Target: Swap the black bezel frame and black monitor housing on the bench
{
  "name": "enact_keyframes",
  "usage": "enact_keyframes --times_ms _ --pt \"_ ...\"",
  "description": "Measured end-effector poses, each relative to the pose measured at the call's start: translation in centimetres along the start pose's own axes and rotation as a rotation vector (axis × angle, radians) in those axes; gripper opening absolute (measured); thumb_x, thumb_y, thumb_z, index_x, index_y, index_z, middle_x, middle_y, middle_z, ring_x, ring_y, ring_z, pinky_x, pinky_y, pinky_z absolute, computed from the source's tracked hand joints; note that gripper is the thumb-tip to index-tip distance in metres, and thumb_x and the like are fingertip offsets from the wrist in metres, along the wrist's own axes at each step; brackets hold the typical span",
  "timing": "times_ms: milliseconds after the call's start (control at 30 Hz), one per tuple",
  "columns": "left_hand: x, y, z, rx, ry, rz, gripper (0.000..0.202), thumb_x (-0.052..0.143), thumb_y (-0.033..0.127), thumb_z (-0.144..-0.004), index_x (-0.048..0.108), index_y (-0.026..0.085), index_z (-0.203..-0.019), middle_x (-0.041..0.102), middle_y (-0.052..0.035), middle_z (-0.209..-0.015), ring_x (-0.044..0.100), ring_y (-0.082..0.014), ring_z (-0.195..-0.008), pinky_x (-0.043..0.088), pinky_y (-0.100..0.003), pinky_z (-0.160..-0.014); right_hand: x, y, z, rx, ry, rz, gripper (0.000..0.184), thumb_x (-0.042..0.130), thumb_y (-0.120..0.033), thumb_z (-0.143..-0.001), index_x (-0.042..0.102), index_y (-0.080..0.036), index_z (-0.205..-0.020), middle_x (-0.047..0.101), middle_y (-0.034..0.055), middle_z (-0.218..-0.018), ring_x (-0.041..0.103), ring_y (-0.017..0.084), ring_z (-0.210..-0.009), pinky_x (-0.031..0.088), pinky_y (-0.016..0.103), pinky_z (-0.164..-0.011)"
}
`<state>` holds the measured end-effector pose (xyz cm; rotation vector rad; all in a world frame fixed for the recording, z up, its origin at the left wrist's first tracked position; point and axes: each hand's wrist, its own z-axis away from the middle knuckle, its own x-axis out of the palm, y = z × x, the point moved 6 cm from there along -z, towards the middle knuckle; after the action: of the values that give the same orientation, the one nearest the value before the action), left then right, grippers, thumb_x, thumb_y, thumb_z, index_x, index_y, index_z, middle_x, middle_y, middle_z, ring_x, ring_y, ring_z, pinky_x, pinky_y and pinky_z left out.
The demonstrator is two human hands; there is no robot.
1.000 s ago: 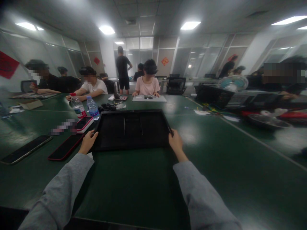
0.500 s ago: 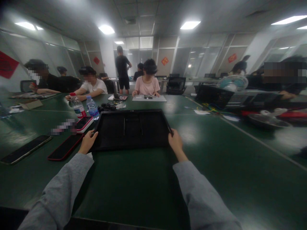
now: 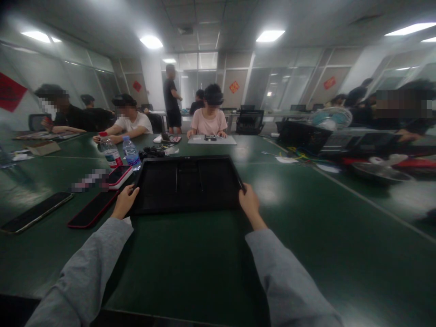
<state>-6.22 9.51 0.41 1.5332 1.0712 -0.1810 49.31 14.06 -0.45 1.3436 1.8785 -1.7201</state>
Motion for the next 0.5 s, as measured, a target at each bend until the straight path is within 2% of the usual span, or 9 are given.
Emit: enact_keyframes --times_ms 167,300,500 --pt "-0.06 0.09 0.06 -0.004 -0.005 -0.005 0.05 0.052 0.047 -0.094 0.06 0.014 -0.131 0.07 -0.0174 -0.121 0.066 -0.0284 -0.115 0.048 -0.04 -0.099 -0.01 -0.06 0.01 -0.003 0.007 -0.032 0.05 0.046 -0.035 -0.092 0.055 -0.017 -0.138 0.068 0.0143 -0.119 0.063 0.028 -0.105 0.048 0.04 -0.09" --pt "-0.17 0.18 0.09 -0.001 -0.003 -0.009 0.048 0.047 0.047 -0.096 0.061 0.015 -0.128 0.072 -0.0166 -0.118 0.067 -0.0278 -0.112 0.049 -0.04 -0.098 0.0 -0.16 -0.13 -0.029 0.017 -0.082 0.052 0.037 -0.044 -0.096 0.058 -0.014 -0.133 0.066 0.0161 -0.122 0.061 0.029 -0.109 0.046 0.041 -0.093" --pt "-0.21 0.37 0.17 0.014 -0.006 -0.046 0.044 0.049 0.043 -0.096 0.061 0.017 -0.128 0.072 -0.0161 -0.117 0.067 -0.0278 -0.112 0.05 -0.039 -0.097 0.05 -0.07 -0.2 -0.033 0.013 -0.072 0.05 0.031 -0.04 -0.098 0.058 -0.015 -0.133 0.066 0.0163 -0.122 0.061 0.028 -0.109 0.046 0.04 -0.092"
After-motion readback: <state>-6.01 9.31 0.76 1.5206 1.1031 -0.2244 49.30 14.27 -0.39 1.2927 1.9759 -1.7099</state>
